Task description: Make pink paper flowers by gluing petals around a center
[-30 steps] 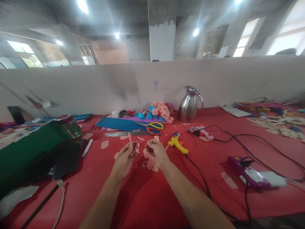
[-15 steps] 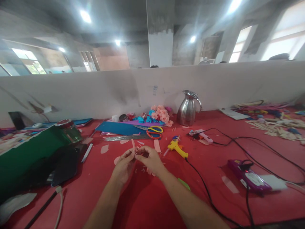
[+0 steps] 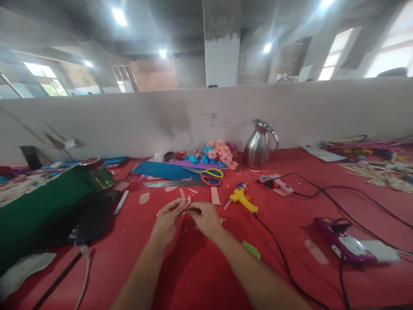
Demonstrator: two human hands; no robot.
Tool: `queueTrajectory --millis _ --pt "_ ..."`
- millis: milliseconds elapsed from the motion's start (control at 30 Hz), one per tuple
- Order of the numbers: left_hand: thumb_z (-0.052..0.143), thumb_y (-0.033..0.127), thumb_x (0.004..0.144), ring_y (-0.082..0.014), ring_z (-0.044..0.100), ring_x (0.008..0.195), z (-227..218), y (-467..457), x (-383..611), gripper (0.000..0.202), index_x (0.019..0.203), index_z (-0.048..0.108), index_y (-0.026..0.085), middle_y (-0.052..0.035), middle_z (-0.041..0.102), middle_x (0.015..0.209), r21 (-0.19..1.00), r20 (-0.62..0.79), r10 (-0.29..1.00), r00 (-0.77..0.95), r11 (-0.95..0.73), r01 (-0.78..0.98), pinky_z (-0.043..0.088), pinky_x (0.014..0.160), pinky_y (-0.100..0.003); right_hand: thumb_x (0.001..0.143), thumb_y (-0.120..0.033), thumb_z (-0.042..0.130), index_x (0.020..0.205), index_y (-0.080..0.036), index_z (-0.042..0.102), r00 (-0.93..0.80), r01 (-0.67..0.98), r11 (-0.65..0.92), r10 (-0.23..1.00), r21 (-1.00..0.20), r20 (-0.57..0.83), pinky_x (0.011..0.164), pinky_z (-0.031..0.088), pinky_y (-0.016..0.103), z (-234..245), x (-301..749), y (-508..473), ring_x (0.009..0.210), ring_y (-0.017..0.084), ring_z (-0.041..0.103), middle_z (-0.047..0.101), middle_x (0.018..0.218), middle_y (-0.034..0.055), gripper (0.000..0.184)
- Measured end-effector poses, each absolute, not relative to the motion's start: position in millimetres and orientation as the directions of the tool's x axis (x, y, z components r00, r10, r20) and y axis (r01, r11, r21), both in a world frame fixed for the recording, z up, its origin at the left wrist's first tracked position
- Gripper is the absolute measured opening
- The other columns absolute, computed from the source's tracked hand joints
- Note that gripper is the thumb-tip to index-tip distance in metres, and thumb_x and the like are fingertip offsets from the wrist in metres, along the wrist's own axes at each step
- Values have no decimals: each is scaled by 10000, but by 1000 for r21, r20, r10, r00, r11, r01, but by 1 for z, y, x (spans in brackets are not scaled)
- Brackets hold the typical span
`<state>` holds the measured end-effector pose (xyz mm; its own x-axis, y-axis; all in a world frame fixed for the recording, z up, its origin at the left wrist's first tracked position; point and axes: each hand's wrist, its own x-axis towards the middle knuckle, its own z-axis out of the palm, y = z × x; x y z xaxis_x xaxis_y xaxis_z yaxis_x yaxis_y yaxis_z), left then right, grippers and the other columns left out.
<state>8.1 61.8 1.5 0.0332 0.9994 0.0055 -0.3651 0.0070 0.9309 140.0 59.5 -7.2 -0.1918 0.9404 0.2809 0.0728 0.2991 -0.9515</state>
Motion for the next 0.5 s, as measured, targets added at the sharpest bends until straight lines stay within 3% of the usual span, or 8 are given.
queueTrajectory --millis 233,500 --pt "710 301 662 -155 555 782 10 59 9 157 755 733 177 -41 641 778 975 114 990 78 -96 -202 422 734 -250 749 -218 542 724 -215 715 -184 116 342 930 -933 318 660 442 280 -11 139 61 699 193 607 682 705 13 175" --pt "779 243 534 -152 537 768 8 60 10 130 608 708 164 -35 574 776 953 112 994 -19 -113 -280 431 687 -248 761 -187 503 751 -219 697 -238 97 366 912 -926 335 682 447 279 -7 138 59 708 182 594 667 717 -2 197"
